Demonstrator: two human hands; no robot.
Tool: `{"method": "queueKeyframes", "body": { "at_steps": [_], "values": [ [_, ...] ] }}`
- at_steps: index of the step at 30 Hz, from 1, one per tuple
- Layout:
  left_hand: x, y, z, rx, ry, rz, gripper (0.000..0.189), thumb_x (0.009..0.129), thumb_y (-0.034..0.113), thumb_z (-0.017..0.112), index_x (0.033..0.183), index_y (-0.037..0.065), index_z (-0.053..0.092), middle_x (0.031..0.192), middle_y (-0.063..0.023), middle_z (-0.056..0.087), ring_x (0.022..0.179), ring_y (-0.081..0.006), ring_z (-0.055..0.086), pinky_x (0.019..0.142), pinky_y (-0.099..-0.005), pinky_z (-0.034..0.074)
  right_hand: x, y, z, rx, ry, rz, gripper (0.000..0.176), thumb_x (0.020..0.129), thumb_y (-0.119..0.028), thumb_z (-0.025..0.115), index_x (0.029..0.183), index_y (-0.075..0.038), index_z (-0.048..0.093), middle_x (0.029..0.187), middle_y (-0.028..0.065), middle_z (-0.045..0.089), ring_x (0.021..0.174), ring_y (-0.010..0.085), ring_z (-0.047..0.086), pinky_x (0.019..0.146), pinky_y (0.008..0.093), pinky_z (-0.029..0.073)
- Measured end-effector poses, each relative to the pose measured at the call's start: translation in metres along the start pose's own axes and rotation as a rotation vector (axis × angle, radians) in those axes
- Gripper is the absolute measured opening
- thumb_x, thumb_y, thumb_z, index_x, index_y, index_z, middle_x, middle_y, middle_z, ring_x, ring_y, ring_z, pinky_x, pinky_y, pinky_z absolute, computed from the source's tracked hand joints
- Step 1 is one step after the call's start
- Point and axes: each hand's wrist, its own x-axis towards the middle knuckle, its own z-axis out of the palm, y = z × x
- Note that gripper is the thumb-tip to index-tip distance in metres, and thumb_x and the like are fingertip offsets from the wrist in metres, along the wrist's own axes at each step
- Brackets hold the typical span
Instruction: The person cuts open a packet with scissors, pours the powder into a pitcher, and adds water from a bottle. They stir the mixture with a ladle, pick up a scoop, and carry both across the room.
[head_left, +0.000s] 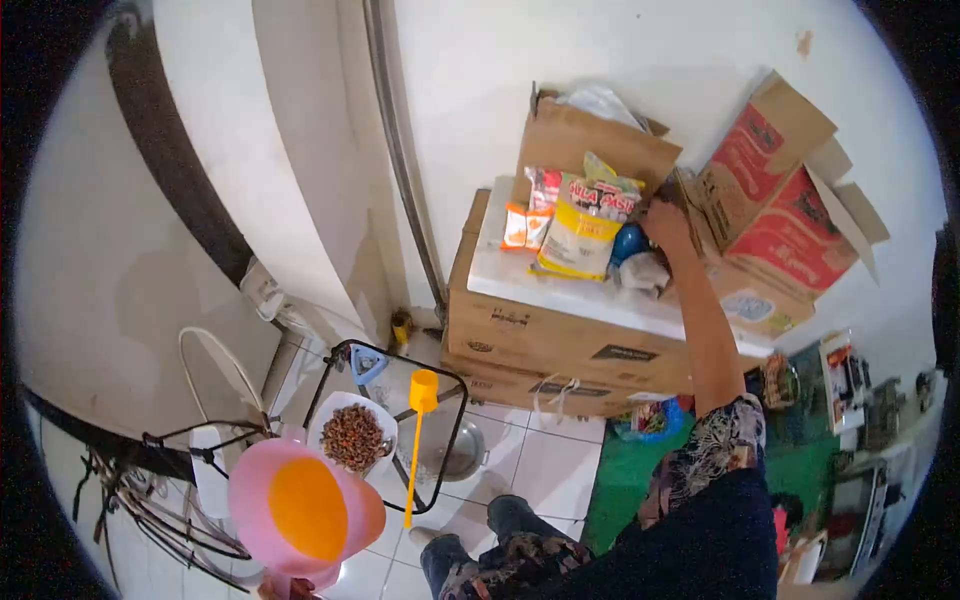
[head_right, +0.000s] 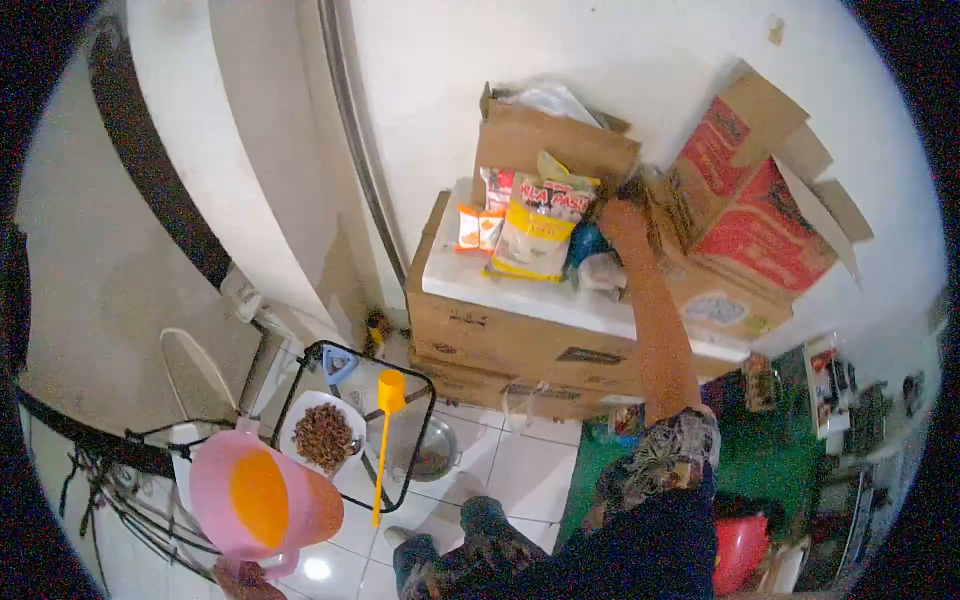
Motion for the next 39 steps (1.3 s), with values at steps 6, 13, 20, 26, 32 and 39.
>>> {"method": "queueKeyframes", "body": {
  "at_steps": [6,13,20,26,32,39],
  "values": [
    [-0.034,-0.027,-0.015,0.374,0.207,0.16,0.017,0.084,0.026,0.049,0.091,0.011,0.049,0.081,-0.0015,0.053,0.066,-0.011,0.05,0.054,-0.0231,0.039,0.026,0.009,0.017,0.12,-0.202,-0.017,0.056,0.084,-0.02,0.05,0.131,0.001,0.029,0.097,0.0222,0.061,0.086,0.0323,0.062,0.076,0.0426,0.051],
    [-0.088,0.005,0.031,0.084,0.397,0.012,0.023,0.086,0.031,0.045,0.078,0.009,0.05,0.062,0.0002,0.048,0.047,-0.009,0.043,0.041,-0.0227,0.033,0.009,0.029,-0.03,0.295,-0.032,-0.211,0.046,0.085,-0.017,0.048,0.125,0.002,0.036,0.106,0.0218,0.057,0.094,0.0323,0.058,0.081,0.0421,0.047],
    [-0.105,0.029,0.0,-0.189,0.454,-0.121,0.02,0.084,0.024,0.047,0.072,0.008,0.049,0.058,-0.0035,0.05,0.044,-0.0121,0.044,0.04,-0.0269,0.036,-0.101,0.01,-0.121,0.616,0.348,-0.289,0.037,0.087,-0.015,0.047,0.12,0.003,0.043,0.114,0.0214,0.053,0.101,0.0323,0.055,0.087,0.0416,0.044],
    [-0.12,0.058,-0.085,-0.268,0.547,-0.107,0.021,0.082,0.023,0.047,0.072,0.004,0.05,0.062,-0.008,0.051,0.047,-0.0163,0.045,0.046,-0.0294,0.038,-0.222,-0.081,-0.201,0.929,0.528,-0.432,0.031,0.089,-0.013,0.045,0.115,0.003,0.049,0.122,0.021,0.049,0.108,0.0324,0.051,0.091,0.0413,0.041],
    [-0.126,0.099,-0.226,-0.257,0.644,-0.024,0.022,0.08,0.025,0.047,0.072,0.004,0.048,0.059,-0.0072,0.049,0.045,-0.0157,0.043,0.044,-0.029,0.036,-0.316,-0.206,-0.24,1.988,-0.062,-0.27,0.026,0.095,-0.01,0.037,0.115,0.002,0.048,0.129,0.0166,0.043,0.107,0.0233,0.05,0.089,0.0348,0.041],
    [-0.106,0.163,-0.412,-0.235,0.795,0.054,0.022,0.082,0.022,0.049,0.064,0.012,0.041,0.052,-0.0006,0.04,0.039,-0.0113,0.04,0.034,-0.0269,0.033,-0.474,-0.392,-0.258,2.382,-0.889,-0.381,0.04,0.085,-0.021,0.058,0.119,-0.004,0.046,0.083,0.0094,0.057,0.059,0.0104,0.051,0.047,0.0209,0.039]
  ]
}}
